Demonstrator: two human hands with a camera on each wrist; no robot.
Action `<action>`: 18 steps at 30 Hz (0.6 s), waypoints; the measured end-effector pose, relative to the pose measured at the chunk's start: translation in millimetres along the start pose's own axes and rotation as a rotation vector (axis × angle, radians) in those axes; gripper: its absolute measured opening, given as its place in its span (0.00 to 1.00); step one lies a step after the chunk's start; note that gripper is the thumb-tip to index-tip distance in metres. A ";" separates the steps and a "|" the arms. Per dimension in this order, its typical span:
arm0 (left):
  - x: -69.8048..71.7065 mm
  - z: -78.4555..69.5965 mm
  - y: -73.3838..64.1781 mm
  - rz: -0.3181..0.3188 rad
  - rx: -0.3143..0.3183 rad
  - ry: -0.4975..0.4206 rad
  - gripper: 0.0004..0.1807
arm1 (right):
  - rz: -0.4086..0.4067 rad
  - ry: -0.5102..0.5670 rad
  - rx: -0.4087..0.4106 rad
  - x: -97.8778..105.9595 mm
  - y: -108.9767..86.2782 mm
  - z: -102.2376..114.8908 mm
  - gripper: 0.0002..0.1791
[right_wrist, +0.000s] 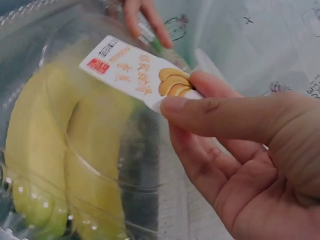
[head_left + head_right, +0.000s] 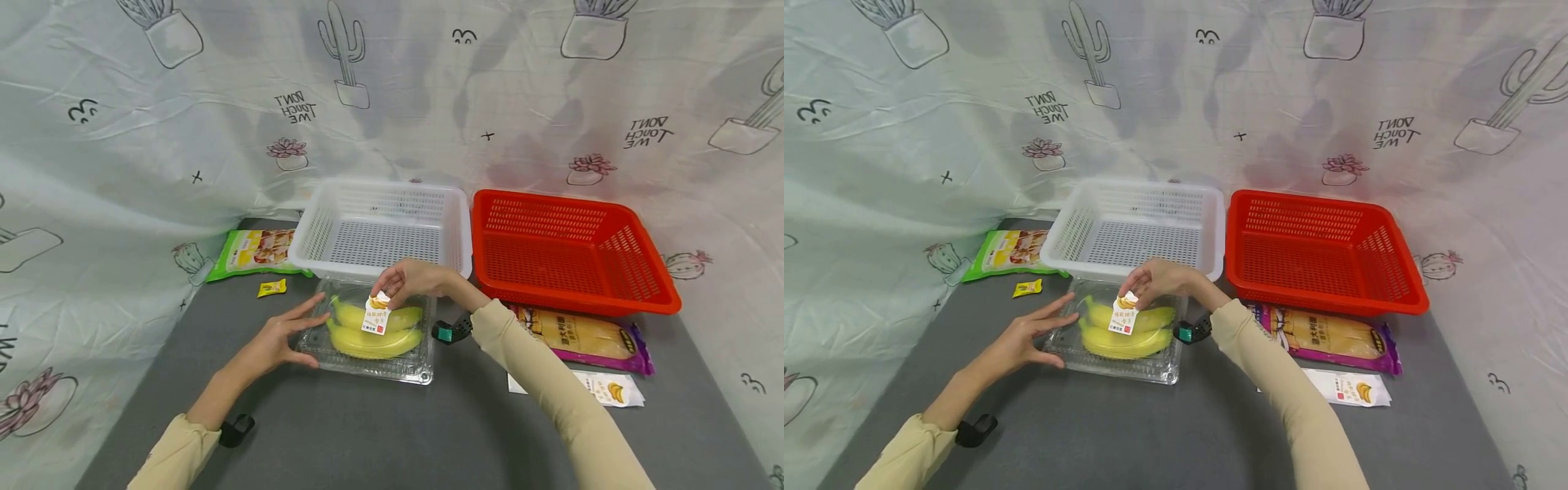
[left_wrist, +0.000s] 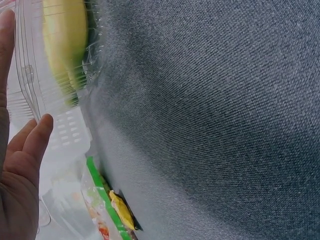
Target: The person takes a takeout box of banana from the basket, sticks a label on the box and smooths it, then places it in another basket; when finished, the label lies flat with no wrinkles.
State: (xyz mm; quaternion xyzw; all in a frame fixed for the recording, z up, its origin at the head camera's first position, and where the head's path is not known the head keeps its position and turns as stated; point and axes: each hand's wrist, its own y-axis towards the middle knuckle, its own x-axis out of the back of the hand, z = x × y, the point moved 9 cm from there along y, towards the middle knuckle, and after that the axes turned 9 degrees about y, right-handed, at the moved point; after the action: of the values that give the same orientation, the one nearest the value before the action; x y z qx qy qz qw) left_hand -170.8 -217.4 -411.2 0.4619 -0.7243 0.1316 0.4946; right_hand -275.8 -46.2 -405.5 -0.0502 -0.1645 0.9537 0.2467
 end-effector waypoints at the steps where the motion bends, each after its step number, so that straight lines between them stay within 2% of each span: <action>1: -0.1 0.4 -0.1 0.001 0.004 -0.003 0.44 | -0.003 -0.008 0.005 -0.7 0.8 0.5 0.20; 18: -0.6 0.2 -0.4 -0.004 0.003 0.008 0.44 | -0.057 -0.212 0.100 -10.0 0.1 8.5 0.16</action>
State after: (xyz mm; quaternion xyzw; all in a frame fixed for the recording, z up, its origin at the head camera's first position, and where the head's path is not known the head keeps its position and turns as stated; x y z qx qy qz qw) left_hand -170.6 -217.4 -411.9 0.4635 -0.7213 0.1337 0.4970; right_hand -268.6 -53.5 -397.4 0.0678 -0.1431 0.9533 0.2571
